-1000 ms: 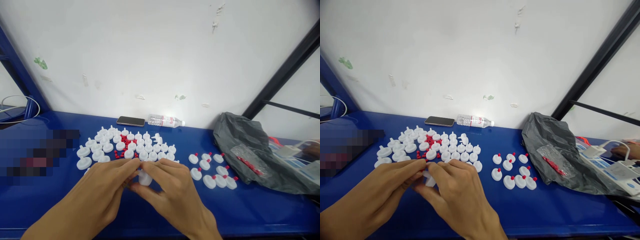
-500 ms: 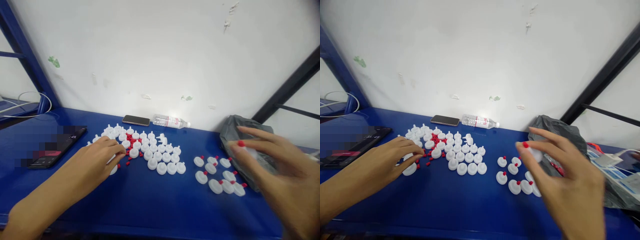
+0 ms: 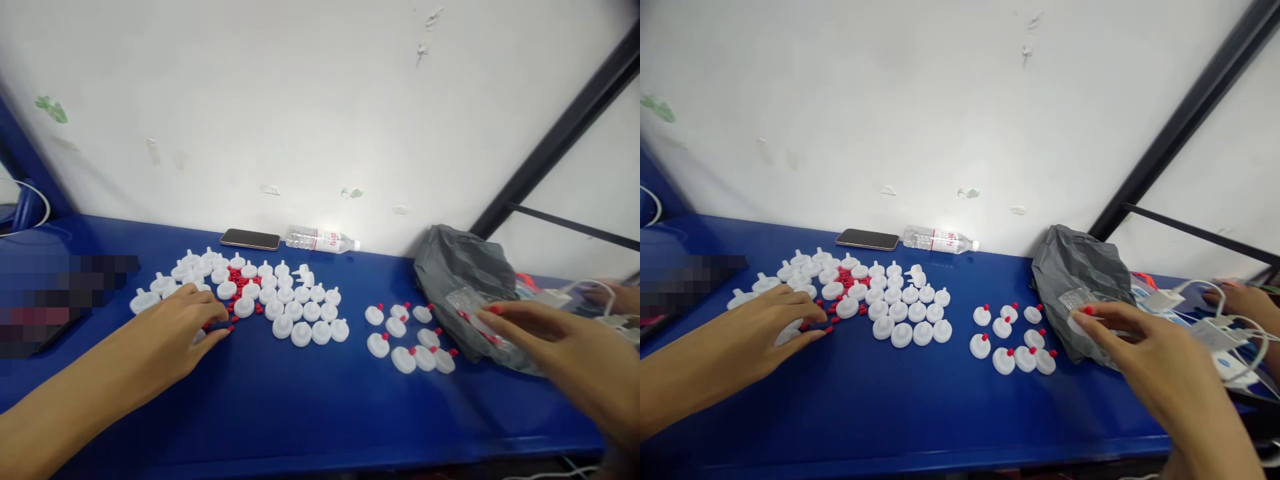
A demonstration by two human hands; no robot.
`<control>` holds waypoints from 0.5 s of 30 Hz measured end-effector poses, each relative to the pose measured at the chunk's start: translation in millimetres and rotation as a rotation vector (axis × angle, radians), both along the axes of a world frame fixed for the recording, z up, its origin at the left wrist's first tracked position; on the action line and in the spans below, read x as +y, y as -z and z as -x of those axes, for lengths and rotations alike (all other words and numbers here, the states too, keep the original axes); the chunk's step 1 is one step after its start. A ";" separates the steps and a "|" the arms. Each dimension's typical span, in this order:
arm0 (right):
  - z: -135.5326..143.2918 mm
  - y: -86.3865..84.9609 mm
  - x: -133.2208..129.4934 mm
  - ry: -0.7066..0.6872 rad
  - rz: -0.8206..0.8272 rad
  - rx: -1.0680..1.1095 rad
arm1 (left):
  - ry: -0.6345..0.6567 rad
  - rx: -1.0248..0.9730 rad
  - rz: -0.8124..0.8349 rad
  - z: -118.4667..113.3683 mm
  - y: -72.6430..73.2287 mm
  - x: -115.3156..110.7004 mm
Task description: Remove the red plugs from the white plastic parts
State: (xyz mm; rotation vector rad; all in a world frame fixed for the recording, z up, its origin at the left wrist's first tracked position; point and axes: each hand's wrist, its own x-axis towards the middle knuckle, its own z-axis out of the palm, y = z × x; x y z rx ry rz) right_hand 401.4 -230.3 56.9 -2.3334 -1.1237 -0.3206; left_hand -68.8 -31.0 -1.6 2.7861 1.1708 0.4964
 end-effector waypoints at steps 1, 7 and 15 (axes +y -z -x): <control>0.6 -0.4 3.1 -0.010 0.028 0.060 | 0.001 -0.014 -0.008 -1.7 -0.1 0.8; 5.5 8.2 21.1 -0.121 0.149 0.261 | -0.029 0.059 -0.049 -11.6 -10.3 -4.6; -2.6 30.2 45.4 -0.120 0.266 0.341 | -0.051 0.056 0.010 -17.2 -11.0 -3.5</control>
